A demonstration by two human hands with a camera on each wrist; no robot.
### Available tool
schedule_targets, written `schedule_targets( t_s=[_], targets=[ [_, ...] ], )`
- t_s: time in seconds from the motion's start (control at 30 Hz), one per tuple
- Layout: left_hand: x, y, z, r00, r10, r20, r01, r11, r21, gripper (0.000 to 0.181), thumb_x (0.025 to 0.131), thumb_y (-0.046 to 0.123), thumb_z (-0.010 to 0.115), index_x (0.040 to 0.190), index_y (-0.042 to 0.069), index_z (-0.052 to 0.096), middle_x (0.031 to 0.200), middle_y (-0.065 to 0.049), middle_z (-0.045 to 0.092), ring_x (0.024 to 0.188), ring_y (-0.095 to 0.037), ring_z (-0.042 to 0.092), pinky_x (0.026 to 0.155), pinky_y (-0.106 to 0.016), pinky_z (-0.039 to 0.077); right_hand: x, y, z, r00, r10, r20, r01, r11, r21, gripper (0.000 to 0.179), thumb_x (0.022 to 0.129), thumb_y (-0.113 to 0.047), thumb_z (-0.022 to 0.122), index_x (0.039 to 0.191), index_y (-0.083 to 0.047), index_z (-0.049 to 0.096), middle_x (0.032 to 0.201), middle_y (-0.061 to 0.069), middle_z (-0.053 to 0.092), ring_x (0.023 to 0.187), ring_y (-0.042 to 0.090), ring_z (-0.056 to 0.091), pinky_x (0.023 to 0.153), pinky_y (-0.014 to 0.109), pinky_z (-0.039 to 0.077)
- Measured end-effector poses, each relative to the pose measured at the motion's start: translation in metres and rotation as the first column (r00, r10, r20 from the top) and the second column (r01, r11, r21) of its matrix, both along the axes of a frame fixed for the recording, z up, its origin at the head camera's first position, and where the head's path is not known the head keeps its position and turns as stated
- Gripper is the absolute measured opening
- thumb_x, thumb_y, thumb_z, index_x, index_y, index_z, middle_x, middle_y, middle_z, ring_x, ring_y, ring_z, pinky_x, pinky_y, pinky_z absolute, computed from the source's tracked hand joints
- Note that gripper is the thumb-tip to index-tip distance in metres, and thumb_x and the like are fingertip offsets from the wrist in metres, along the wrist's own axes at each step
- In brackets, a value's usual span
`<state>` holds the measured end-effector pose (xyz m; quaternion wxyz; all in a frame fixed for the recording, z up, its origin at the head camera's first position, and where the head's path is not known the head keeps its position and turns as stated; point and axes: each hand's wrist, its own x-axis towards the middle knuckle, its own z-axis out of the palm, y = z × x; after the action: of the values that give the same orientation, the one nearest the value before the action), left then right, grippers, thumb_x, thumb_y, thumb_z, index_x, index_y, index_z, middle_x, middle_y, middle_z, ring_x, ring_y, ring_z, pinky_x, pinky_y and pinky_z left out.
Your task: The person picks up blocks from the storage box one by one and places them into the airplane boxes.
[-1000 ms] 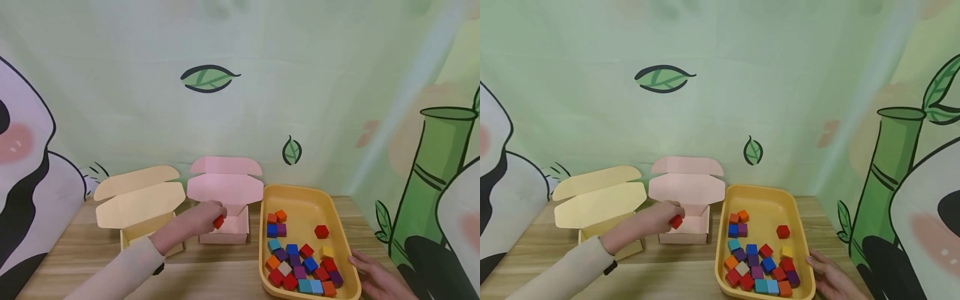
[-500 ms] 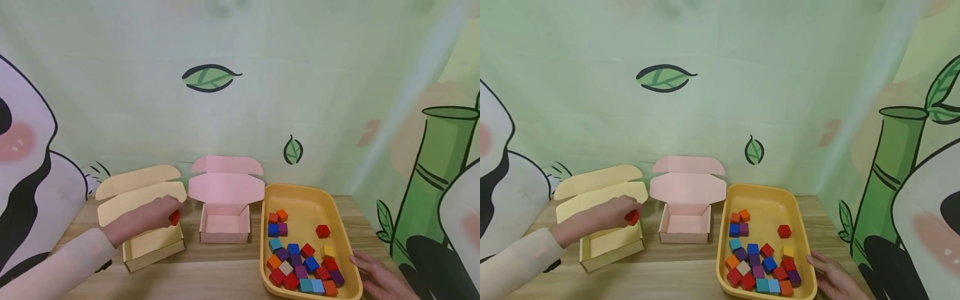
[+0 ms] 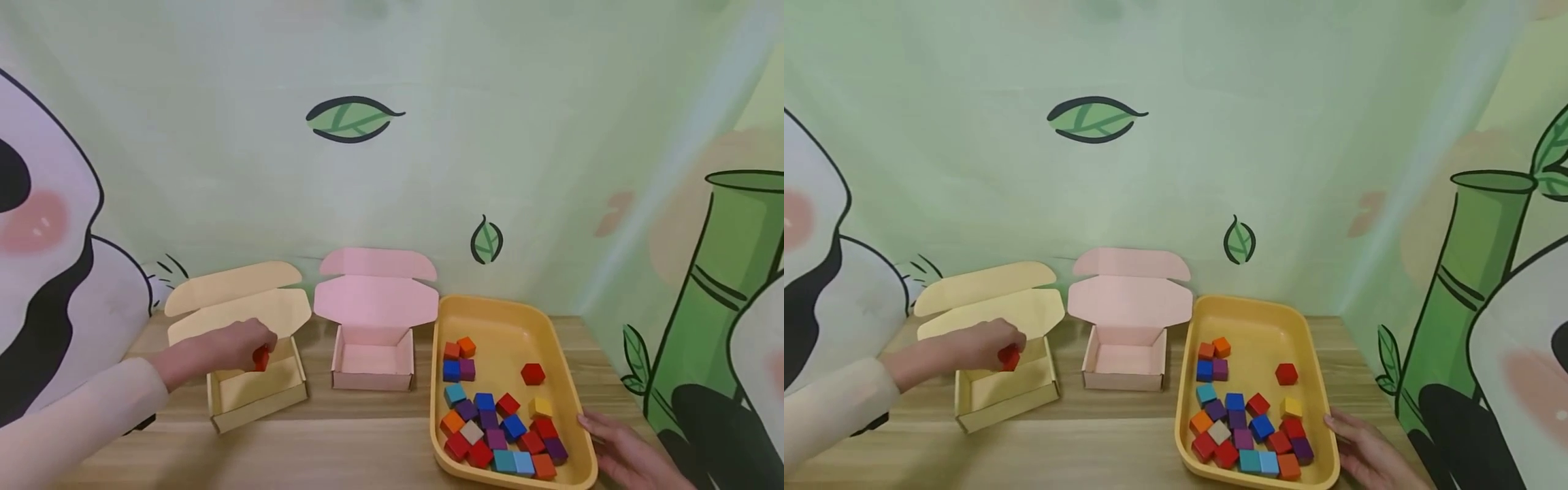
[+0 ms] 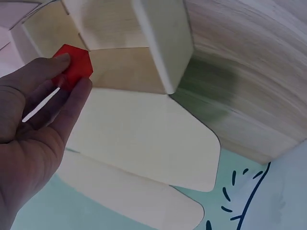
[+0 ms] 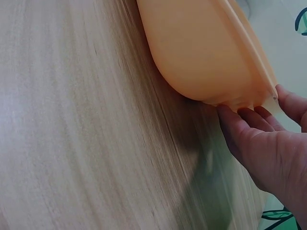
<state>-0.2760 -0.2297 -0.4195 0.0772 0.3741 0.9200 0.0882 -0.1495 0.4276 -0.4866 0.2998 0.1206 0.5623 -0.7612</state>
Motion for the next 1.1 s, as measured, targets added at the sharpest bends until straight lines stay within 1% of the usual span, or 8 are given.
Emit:
schedule_targets(
  t_s=[0.1,0.23,0.37,0.57,0.7,0.87,1.0,1.1],
  targets=[
    [-0.004,0.001,-0.008,1.0,-0.021,0.007,0.021,1.0,-0.007,0.024,0.072,-0.005,0.083,0.083,0.008,0.066,0.074,0.005,0.056,0.065,-0.009,0.047,0.055,-0.025,0.044,0.0,-0.001,0.001,1.0,-0.011,-0.004,0.011,1.0,0.01,0.085,0.109,-0.026,0.047,0.155,0.007,-0.017,0.121,0.005,0.063,0.116,0.023,0.063,0.111,0.052,0.039],
    [-0.009,0.002,-0.018,1.0,-0.014,0.016,0.013,0.999,0.035,0.025,0.07,-0.005,0.084,0.079,0.01,0.066,0.071,0.008,0.057,0.065,-0.006,0.049,0.055,-0.024,0.045,-0.004,-0.004,0.0,0.998,-0.06,-0.01,0.061,0.994,0.094,0.088,0.108,-0.027,0.051,0.157,0.006,-0.014,0.131,0.013,0.056,0.112,0.021,0.063,0.11,0.052,0.041],
    [-0.012,0.003,-0.025,1.0,-0.005,0.016,0.004,0.998,0.058,0.025,0.069,-0.006,0.084,0.077,0.01,0.066,0.071,0.008,0.059,0.065,-0.005,0.051,0.057,-0.024,0.046,-0.006,-0.005,-0.001,0.997,-0.072,-0.018,0.074,0.987,0.141,0.089,0.107,-0.027,0.053,0.157,0.006,-0.013,0.136,0.017,0.051,0.111,0.02,0.063,0.109,0.052,0.042],
    [-0.014,-0.001,-0.026,1.0,-0.005,-0.009,0.005,1.0,-0.015,0.027,0.067,-0.004,0.085,0.072,0.013,0.065,0.068,0.008,0.056,0.064,-0.006,0.049,0.055,-0.025,0.045,-0.005,-0.004,0.002,0.996,-0.089,-0.011,0.09,0.986,0.138,0.088,0.107,-0.026,0.053,0.157,0.005,-0.012,0.125,0.009,0.059,0.111,0.023,0.064,0.108,0.054,0.042],
    [-0.009,-0.005,-0.027,1.0,-0.002,0.008,0.003,0.998,-0.065,0.027,0.065,-0.005,0.086,0.071,0.011,0.065,0.068,0.007,0.054,0.062,-0.007,0.047,0.054,-0.024,0.045,-0.004,-0.004,0.004,0.997,-0.081,-0.017,0.082,0.99,0.113,0.088,0.108,-0.025,0.051,0.156,0.004,-0.016,0.118,0.002,0.061,0.11,0.021,0.064,0.107,0.053,0.043],
    [-0.001,-0.01,-0.033,0.999,0.015,0.037,-0.012,0.997,-0.077,0.028,0.064,-0.006,0.086,0.071,0.011,0.065,0.069,0.007,0.054,0.061,-0.008,0.046,0.054,-0.024,0.044,-0.005,-0.006,0.004,0.994,-0.109,-0.012,0.109,0.986,0.129,0.087,0.108,-0.025,0.051,0.157,0.003,-0.015,0.12,0.005,0.06,0.109,0.02,0.064,0.106,0.052,0.044],
    [0.006,-0.014,-0.04,1.0,0.022,0.009,-0.022,0.999,-0.048,0.031,0.063,-0.007,0.084,0.066,0.013,0.06,0.068,0.008,0.048,0.059,-0.008,0.043,0.053,-0.024,0.041,-0.006,-0.007,0.003,0.99,-0.137,-0.014,0.138,0.975,0.176,0.087,0.107,-0.025,0.053,0.158,0.004,-0.011,0.129,0.012,0.056,0.108,0.02,0.064,0.104,0.052,0.046],
    [0.01,-0.016,-0.046,1.0,0.007,-0.027,-0.008,0.999,-0.037,0.033,0.063,-0.006,0.083,0.064,0.014,0.057,0.069,0.009,0.044,0.06,-0.008,0.041,0.052,-0.023,0.038,-0.004,-0.007,0.002,0.993,-0.119,-0.024,0.121,0.973,0.197,0.086,0.107,-0.027,0.052,0.158,0.005,-0.01,0.137,0.018,0.051,0.11,0.021,0.063,0.105,0.053,0.045]
  ],
)
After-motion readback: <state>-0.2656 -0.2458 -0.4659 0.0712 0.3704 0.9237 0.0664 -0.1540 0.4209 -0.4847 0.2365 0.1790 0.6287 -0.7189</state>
